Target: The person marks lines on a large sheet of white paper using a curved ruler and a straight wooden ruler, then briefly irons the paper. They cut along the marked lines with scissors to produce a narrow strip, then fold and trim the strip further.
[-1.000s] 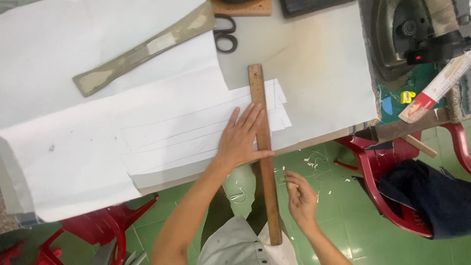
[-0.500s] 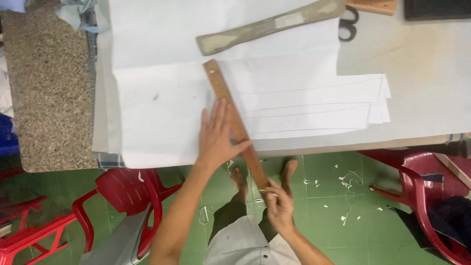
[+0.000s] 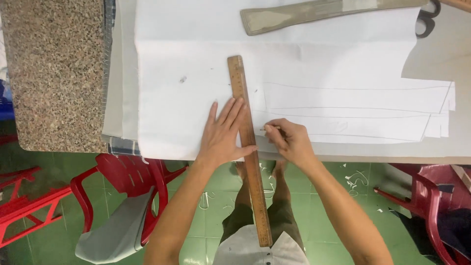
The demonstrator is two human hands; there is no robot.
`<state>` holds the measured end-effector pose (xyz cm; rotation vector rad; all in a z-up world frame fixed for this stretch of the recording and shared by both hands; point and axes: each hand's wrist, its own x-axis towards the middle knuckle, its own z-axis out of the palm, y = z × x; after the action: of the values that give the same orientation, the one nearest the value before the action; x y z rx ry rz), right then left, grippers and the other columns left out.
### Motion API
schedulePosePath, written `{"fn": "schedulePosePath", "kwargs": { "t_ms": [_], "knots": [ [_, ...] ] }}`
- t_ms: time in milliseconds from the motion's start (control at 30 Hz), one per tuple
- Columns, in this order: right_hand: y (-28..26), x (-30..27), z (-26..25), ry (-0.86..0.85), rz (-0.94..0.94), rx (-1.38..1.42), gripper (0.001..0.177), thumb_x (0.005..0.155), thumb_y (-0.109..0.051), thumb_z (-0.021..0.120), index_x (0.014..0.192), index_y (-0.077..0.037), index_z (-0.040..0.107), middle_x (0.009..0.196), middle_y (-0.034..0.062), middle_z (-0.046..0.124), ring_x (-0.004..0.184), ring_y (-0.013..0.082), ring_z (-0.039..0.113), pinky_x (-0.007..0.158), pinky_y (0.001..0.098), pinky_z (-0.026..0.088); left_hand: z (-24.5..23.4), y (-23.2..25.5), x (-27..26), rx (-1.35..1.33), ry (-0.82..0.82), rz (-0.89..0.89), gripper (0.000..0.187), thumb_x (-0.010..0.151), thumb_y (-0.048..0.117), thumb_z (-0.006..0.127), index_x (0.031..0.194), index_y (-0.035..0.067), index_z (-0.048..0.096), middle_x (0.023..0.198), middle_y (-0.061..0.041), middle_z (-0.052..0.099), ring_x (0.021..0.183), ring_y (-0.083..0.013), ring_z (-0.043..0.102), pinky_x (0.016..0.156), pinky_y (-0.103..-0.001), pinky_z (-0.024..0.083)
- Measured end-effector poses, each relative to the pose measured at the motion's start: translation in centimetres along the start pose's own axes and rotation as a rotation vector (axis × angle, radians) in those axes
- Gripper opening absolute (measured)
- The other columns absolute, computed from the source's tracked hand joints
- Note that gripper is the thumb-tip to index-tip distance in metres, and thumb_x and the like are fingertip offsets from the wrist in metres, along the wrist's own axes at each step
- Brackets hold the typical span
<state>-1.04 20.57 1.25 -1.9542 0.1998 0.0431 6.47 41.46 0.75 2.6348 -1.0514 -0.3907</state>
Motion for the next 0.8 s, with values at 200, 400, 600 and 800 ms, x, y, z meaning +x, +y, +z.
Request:
{"fn": "schedulePosePath", "kwargs": {
  "t_ms": [200,400,600,800],
  "knots": [
    [1.9,-0.3,1.0,-0.123,0.059,-0.018,0.021,0.101,-0.019,0.065,0.101,0.0,0.075,0.066,0.0149,0.073,0.06,0.0254,0.073,0.061,0.0348,0.059,0.1,0.0,0.0,-0.002,0.0,-0.006,0.117,0.076,0.08,0.066,0.162,0.013,0.025,0.172,-0.005,0.016,0.157,-0.025,0.018,0.129,-0.056,0.005],
    [1.2,0.0,1.3,-0.127,0.008,-0.102,0.02,0.101,-0.021,0.066,0.103,-0.002,0.074,0.068,0.0173,0.073,0.065,0.0308,0.074,0.062,0.0386,0.058,0.6,-0.2,0.1,-0.016,0.001,-0.019,0.117,0.075,0.082,0.064,0.162,0.014,0.026,0.172,-0.003,0.016,0.156,-0.0244,0.019,0.13,-0.055,0.004],
    [0.6,0.7,1.6,-0.155,-0.069,-0.169,0.017,0.1,-0.016,0.067,0.102,-0.001,0.074,0.068,0.0158,0.073,0.064,0.0305,0.074,0.059,0.0357,0.059,0.2,-0.1,0.1,-0.027,-0.016,-0.023,0.115,0.074,0.075,0.069,0.161,0.014,0.027,0.172,-0.003,0.016,0.157,-0.0246,0.017,0.129,-0.055,0.002],
    [0.8,7.7,3.0,0.045,-0.315,-0.316,0.01,0.1,-0.007,0.068,0.098,0.002,0.073,0.065,0.0125,0.07,0.061,0.0258,0.071,0.056,0.0311,0.058,-0.1,-0.1,0.3,-0.035,-0.013,-0.018,0.111,0.077,0.08,0.064,0.158,0.01,0.035,0.171,-0.005,0.017,0.156,-0.0252,0.018,0.129,-0.055,0.003]
  ]
}}
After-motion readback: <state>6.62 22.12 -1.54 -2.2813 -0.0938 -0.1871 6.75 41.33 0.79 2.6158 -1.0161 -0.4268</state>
